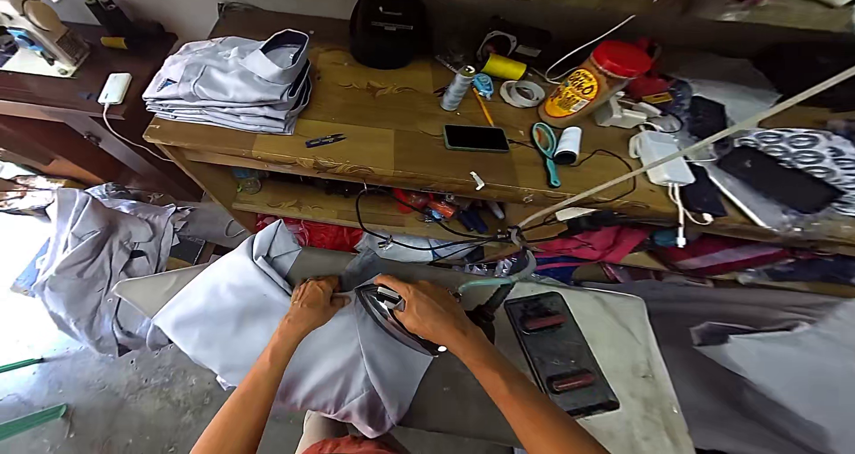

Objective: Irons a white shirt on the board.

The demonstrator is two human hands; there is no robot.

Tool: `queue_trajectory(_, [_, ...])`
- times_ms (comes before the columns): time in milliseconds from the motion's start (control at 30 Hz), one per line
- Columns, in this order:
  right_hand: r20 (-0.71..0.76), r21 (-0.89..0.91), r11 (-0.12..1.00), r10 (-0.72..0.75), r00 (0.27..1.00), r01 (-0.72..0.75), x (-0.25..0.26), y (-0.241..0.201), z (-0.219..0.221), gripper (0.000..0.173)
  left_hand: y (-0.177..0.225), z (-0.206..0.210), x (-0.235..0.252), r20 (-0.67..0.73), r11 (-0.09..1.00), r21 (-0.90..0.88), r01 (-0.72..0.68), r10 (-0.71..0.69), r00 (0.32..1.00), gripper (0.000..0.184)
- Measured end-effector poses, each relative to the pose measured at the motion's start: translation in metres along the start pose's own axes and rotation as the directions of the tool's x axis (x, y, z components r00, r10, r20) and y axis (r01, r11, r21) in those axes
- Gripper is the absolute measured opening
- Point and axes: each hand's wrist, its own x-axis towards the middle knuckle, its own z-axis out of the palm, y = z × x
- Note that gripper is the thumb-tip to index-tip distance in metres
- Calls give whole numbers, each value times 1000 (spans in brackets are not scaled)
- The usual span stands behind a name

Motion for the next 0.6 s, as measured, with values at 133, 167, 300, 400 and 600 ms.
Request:
queue_trajectory(133, [60,-84,987,-135,989,140,16,-16,-1,60,-28,3,-17,0,996,-40,85,-85,996,46])
queue_trajectory(167, [74,-107,972,-200,977,207,18,-19,0,59,-32,3,-16,1,994,-66,82,-82,997,44])
queue_trajectory(300, [70,-118,968,-214,974,221,28,-32,-3,59,-43,4,-14,-17,989,-147,22,-25,1000,36])
queue_trajectory(400, [-20,-66,997,-35,999,34,34,-34,-10,59,-45,6,-15,-24,987,-159,9,-13,1000,35])
queue_trajectory(600, [-173,32,981,196,965,-193,32,-8,-12,58,-48,9,-14,-43,987,-164,1,-8,999,36])
